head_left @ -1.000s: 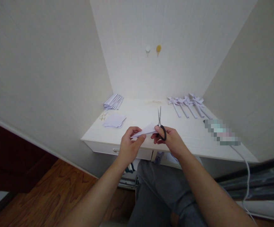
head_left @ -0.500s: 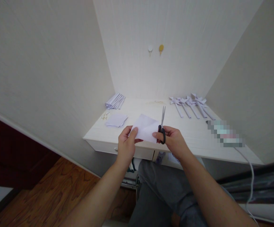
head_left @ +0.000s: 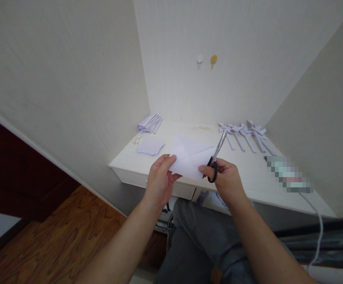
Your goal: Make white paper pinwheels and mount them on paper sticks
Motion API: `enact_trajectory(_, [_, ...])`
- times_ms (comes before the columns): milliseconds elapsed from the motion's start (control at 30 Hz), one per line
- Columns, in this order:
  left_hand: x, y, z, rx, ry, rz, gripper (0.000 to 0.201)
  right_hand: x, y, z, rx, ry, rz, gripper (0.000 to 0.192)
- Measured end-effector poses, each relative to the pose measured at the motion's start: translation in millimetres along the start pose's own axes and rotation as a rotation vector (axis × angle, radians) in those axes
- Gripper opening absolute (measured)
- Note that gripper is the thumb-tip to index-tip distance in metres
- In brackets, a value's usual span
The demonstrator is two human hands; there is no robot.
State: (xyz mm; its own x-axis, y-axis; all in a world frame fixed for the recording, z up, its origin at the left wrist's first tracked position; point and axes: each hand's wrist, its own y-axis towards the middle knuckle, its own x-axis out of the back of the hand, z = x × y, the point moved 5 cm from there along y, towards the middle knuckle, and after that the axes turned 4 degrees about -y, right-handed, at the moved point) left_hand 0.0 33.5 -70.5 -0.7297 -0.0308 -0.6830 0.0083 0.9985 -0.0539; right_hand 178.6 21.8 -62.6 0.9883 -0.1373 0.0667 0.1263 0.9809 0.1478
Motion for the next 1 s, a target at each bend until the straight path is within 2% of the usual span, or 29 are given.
enact_trajectory(133, [3.0, 0.4, -2.9, -0.094, 0.05, -0.068, 0.03, -2.4, 0.5, -5.1, -0.022, 0.036, 0.029, 0.019])
enact_trajectory(333, [5.3, 0.4, -5.3, -0.139, 0.075, -0.105, 0.027, -11.3, 2.4, -22.3, -0.067, 0.109, 0.085, 0.023])
enact_trajectory(433, [5.3, -1.2, -5.9, -0.157, 0.059, -0.087, 0.028, -14.2, 1.9, -25.5, -0.068, 0.135, 0.085, 0.022])
enact_trajectory(600, [9.0, -8.5, -3.9, -0.131, 0.163, -0.037, 0.038, -12.4, -1.7, -15.9, -0.015, 0.109, 0.047, 0.021])
enact_trajectory(733, [16.4, -18.3, -6.8, -0.148, 0.328, -0.046, 0.032, -11.3, -6.2, -9.4, 0.011, 0.098, 0.047, 0.018])
enact_trajectory(900, [18.3, -26.2, -14.6, -0.15, 0.283, -0.013, 0.029, -16.6, -10.6, -12.2, 0.015, 0.188, 0.076, 0.014])
enact_trajectory(1000, [16.6, -27.3, -19.6, -0.156, 0.299, -0.017, 0.029, -17.3, -11.9, -5.9, 0.019, 0.17, 0.072, 0.017])
